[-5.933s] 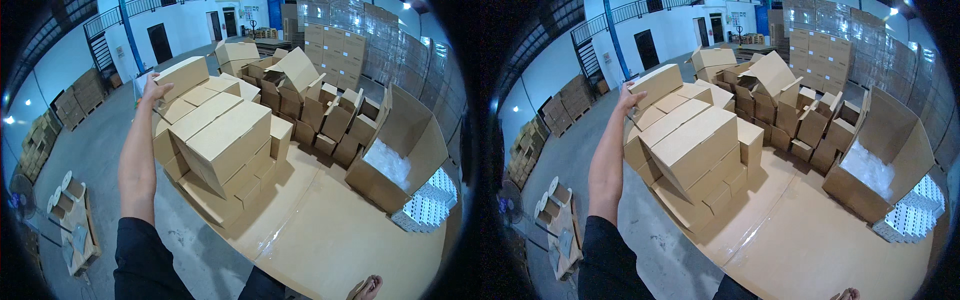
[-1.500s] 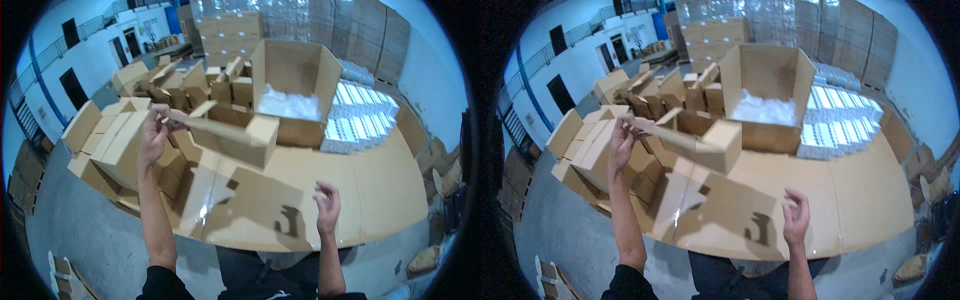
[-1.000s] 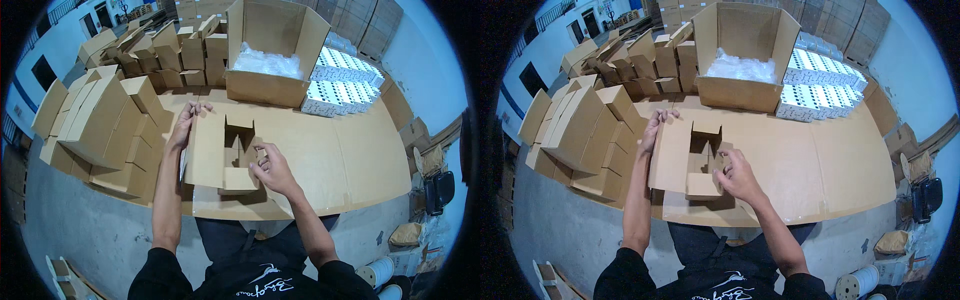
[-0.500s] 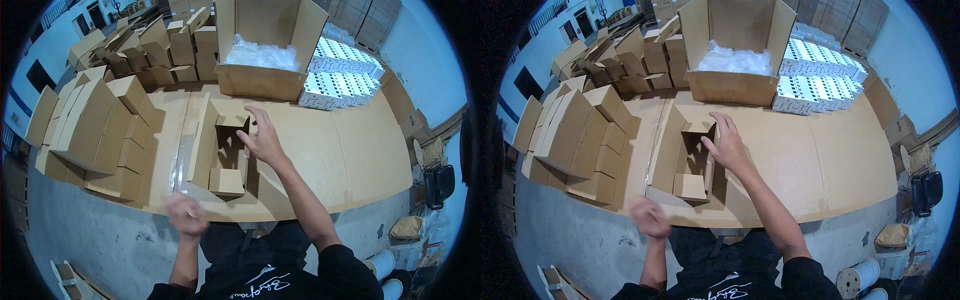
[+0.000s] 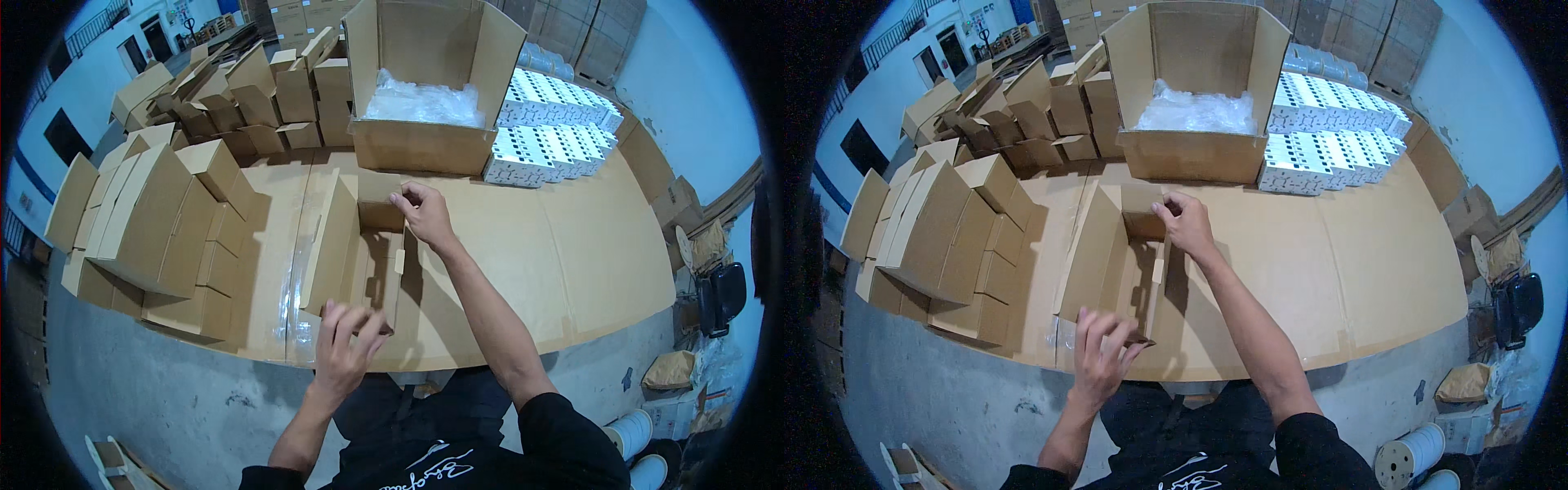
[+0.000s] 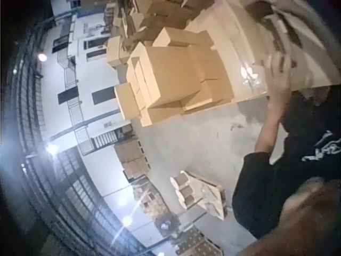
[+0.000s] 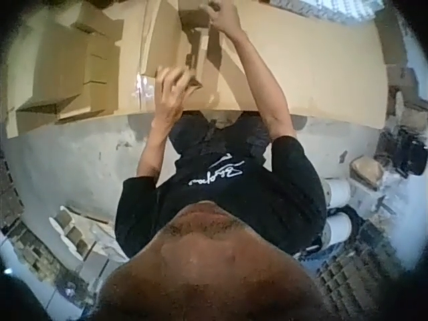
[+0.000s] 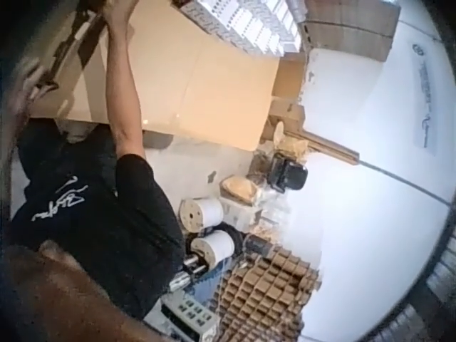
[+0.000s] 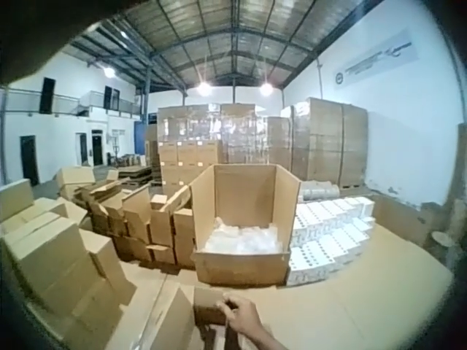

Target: The recorder is packaging small white boxes into plastic bags and placing them in larger cardboard boxes for shipping.

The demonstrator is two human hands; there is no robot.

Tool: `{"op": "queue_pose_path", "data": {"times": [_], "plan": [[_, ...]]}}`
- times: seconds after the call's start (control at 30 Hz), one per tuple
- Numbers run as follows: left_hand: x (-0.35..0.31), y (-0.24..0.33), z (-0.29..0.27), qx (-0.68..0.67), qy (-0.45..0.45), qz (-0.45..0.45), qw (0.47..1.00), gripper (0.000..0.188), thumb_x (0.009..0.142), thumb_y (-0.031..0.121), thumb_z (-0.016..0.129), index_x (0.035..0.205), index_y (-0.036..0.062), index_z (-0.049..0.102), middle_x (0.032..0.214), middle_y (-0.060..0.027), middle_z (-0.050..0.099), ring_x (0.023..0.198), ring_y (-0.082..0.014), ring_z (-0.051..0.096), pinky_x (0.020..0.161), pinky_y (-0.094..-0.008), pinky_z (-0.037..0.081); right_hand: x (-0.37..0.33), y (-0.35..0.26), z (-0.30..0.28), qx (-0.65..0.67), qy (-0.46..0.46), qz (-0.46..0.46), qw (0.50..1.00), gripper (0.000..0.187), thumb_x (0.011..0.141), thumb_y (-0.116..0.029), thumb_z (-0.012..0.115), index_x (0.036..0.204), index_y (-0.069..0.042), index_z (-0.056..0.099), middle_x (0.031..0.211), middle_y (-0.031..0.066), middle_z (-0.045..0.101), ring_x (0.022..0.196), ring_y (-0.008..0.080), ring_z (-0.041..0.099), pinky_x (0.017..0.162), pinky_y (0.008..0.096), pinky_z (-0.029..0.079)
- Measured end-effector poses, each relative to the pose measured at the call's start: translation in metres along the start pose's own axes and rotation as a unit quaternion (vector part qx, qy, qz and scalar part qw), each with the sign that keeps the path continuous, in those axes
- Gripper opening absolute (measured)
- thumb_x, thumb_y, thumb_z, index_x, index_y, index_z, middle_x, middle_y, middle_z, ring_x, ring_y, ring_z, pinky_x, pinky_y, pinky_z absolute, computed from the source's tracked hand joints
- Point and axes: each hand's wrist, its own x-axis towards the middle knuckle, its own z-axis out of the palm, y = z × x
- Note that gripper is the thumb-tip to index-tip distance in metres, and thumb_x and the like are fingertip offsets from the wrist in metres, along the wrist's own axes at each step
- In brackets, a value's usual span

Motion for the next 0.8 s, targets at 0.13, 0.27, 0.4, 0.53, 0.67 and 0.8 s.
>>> {"op": "queue_pose_path", "data": {"times": [0.13,0.27,0.4,0.53,0.67,0.8], "plan": [[-0.048,-0.012,0.024,0.028,0.154,0.074,0.985,0.038,0.077,0.012,0.082,0.114,0.0176,0.072,0.114,-0.0023,0.063,0.111,-0.0259,0.057,0.119,-0.0537,0.036,0.001,-0.004,0.007,0.053,0.005,0.019,0.998,0.024,0.091,-0.021,0.075,0.098,0.001,0.072,0.078,0.0101,0.073,0.069,0.0132,0.064,0.068,0.0320,0.052],[-0.056,-0.011,0.042,0.045,0.214,0.062,0.974,0.039,0.077,0.010,0.086,0.111,0.0151,0.068,0.132,-0.0126,0.051,0.126,-0.0317,0.049,0.120,-0.0562,0.029,0.006,-0.012,0.010,0.020,0.014,0.022,0.999,0.022,0.091,-0.020,0.076,0.098,0.001,0.073,0.079,0.0107,0.073,0.070,0.0139,0.065,0.069,0.0316,0.052],[-0.033,0.024,0.045,-0.030,0.252,-0.151,0.956,0.070,0.070,0.017,0.094,0.125,0.0103,0.050,0.139,-0.0187,0.031,0.132,-0.0328,0.037,0.117,-0.0504,0.030,0.021,0.001,0.007,0.035,0.013,0.028,0.999,0.023,0.093,-0.021,0.073,0.097,0.002,0.072,0.078,0.0057,0.070,0.070,0.0103,0.061,0.067,0.0297,0.051],[-0.026,0.017,0.090,-0.101,0.256,-0.277,0.921,0.088,0.070,0.018,0.095,0.126,0.0009,0.029,0.120,-0.0148,0.034,0.112,-0.0319,0.041,0.104,-0.0432,0.034,0.042,-0.002,0.020,0.045,-0.032,0.030,0.998,0.025,0.094,-0.025,0.071,0.096,0.000,0.072,0.080,0.0121,0.072,0.074,0.0174,0.067,0.072,0.0351,0.052],[0.009,-0.010,0.100,-0.072,0.272,-0.293,0.914,0.082,0.072,0.018,0.094,0.122,0.0007,0.031,0.113,-0.0161,0.039,0.110,-0.0333,0.044,0.101,-0.0467,0.035,0.084,0.002,0.015,0.017,-0.041,-0.004,0.999,0.020,0.094,-0.023,0.069,0.096,-0.003,0.071,0.079,0.0158,0.070,0.072,0.0251,0.067,0.072,0.0383,0.052],[0.036,-0.032,0.100,-0.095,0.269,-0.321,0.903,0.076,0.076,0.017,0.091,0.120,0.0013,0.031,0.113,-0.0165,0.038,0.109,-0.0342,0.044,0.098,-0.0475,0.037,0.116,-0.019,0.022,-0.030,-0.063,-0.032,0.997,0.020,0.093,-0.024,0.069,0.098,-0.004,0.072,0.081,0.0179,0.071,0.075,0.0302,0.069,0.075,0.0406,0.053]]}}
